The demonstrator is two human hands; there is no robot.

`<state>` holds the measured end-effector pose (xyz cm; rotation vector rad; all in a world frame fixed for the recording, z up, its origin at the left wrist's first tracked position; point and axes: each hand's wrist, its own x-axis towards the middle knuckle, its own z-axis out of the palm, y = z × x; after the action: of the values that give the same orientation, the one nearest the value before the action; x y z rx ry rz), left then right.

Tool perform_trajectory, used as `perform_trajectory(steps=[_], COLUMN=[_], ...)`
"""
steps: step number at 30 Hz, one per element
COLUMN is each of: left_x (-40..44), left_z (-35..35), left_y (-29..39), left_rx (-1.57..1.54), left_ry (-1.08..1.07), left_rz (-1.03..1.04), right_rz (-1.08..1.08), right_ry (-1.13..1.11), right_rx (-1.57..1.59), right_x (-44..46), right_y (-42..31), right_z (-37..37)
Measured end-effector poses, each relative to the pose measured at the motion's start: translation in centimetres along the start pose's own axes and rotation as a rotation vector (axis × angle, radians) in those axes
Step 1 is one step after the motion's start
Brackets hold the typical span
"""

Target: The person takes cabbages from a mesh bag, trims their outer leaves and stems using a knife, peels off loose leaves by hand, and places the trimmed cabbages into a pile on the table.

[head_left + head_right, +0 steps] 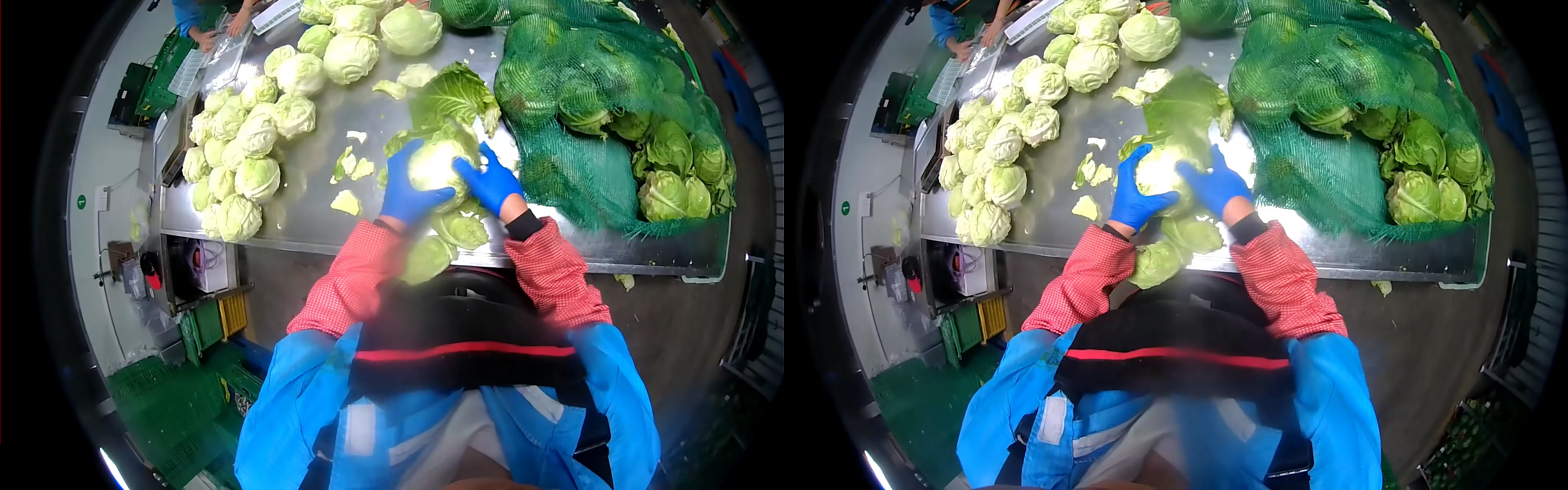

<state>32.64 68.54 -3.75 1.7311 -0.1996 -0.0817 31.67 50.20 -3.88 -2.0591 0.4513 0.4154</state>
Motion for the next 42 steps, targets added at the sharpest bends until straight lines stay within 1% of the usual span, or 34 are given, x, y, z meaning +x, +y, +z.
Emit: perform_trajectory(steps=[1, 2, 3, 4, 5, 7, 8, 9, 11, 13, 14, 15, 17, 18, 19, 21, 22, 23, 24, 25, 27, 28, 31, 32, 35, 37, 38, 39, 40, 41, 42], left_x=[0.0, 0.1, 0.1, 0.1, -0.1, 0.1, 0.5, 0.9, 1.0, 2.2, 2.6, 2.6, 3.0, 2.5, 1.6, -0.3, -0.4, -0.3, -0.3, 0.0, 2.1, 3.1, 4.6, 5.0, 6.1, 6.9, 6.8, 6.7, 6.5, 6.0, 5.7], left_z=[0.1, 0.1, 0.1, 0.0, -0.1, -0.6, -1.2, -1.7, -2.3, -2.3, -2.1, -1.9, -1.3, -1.5, -1.2, 1.1, 1.7, 2.1, 2.3, 2.2, 1.9, 1.7, 1.6, 1.6, 1.3, 1.2, 1.3, 1.5, 1.6, 1.5, 1.3], left_y=[-0.4, -1.1, -1.6, -1.7, -1.7, -1.2, -2.6, -2.6, -2.5, -0.5, 0.7, 1.4, 2.6, 2.2, 1.9, 1.8, 1.7, 1.6, 1.5, 1.2, 0.3, -0.1, 0.0, 0.1, 0.0, -0.1, -0.2, -0.5, -0.8, -1.0, -1.1], left_rx=[0.067, 0.135, 0.203, 0.166, 0.112, 0.006, -0.006, 0.033, 0.112, 0.355, 0.475, 0.475, 0.476, 0.413, 0.362, -0.002, 0.162, 0.327, 0.494, 0.525, 0.585, 0.648, 0.705, 0.695, 0.654, 0.616, 0.648, 0.681, 0.714, 0.683, 0.658], left_ry=[0.012, 0.025, 0.036, 0.042, 0.053, 0.072, 0.048, -0.015, -0.141, -0.368, -0.478, -0.398, -0.237, -0.138, -0.038, 0.087, 0.102, 0.117, 0.128, 0.113, 0.087, 0.036, -0.045, -0.065, -0.127, -0.174, -0.166, -0.161, -0.153, -0.154, -0.16], left_rz=[0.044, 0.091, 0.134, 0.141, 0.087, -0.01, -0.022, 0.014, 0.074, 0.269, 0.371, 0.397, 0.457, 0.295, 0.065, -0.138, -0.038, 0.066, 0.169, 0.141, 0.098, 0.095, 0.002, -0.004, -0.037, -0.077, -0.055, -0.031, -0.008, 0.008, 0.032], right_rz=[-0.022, -0.129, -0.127, -0.122, -0.115, -0.126, -0.081, -0.001, -0.046, -0.388, -0.562, -0.438, -0.404, -0.29, -0.212, -0.147, -0.105, -0.215, -0.225, -0.237, -0.338, -0.387, -0.436, -0.491, -0.422, -0.456, -0.472, -0.383, -0.307, -0.234, -0.264], right_ry=[-0.028, 0.059, 0.057, 0.054, 0.048, 0.077, 0.145, 0.097, 0.174, 0.217, 0.234, 0.075, 0.009, -0.059, -0.062, -0.023, -0.019, 0.065, 0.068, 0.071, 0.188, 0.246, 0.242, 0.314, 0.316, 0.369, 0.396, 0.33, 0.344, 0.352, 0.338], right_rx=[-0.173, -0.067, -0.097, -0.128, -0.162, -0.025, 0.025, 0.095, -0.03, 0.051, -0.037, -0.079, -0.116, -0.046, -0.129, -0.015, 0.032, -0.039, -0.08, -0.122, -0.238, -0.297, -0.573, -0.601, -0.645, -0.653, -0.656, -0.595, -0.532, -0.471, -0.427], right_x=[-1.8, -1.3, -1.6, -2.0, -2.6, -2.5, -0.9, -2.7, -4.2, -3.9, -2.6, -2.6, 0.6, 0.7, 0.7, -1.1, -1.7, -1.0, -1.3, -1.7, -2.7, -3.1, -3.1, -2.6, -0.8, 0.7, 1.6, 2.9, 4.7, 5.9, 5.6], right_y=[-2.1, -0.5, 0.2, 0.9, 2.0, 7.1, 12.0, 9.9, 6.1, 3.3, 2.8, 1.2, 3.6, 3.7, 3.7, 3.7, 3.6, 5.3, 5.0, 4.6, 3.0, 2.4, 1.9, 2.5, 3.2, 3.5, 3.5, 3.5, 3.8, 4.0, 3.0], right_z=[-0.6, 0.4, 0.4, 0.3, 0.2, 1.1, 2.6, 0.9, -1.3, -2.5, -2.7, -3.5, -2.2, -2.4, -2.3, -1.2, -0.4, 1.0, 0.9, 0.6, -0.6, -1.0, -1.4, -0.9, -0.1, -0.1, -0.2, -0.6, -2.0, -2.9, -3.7])
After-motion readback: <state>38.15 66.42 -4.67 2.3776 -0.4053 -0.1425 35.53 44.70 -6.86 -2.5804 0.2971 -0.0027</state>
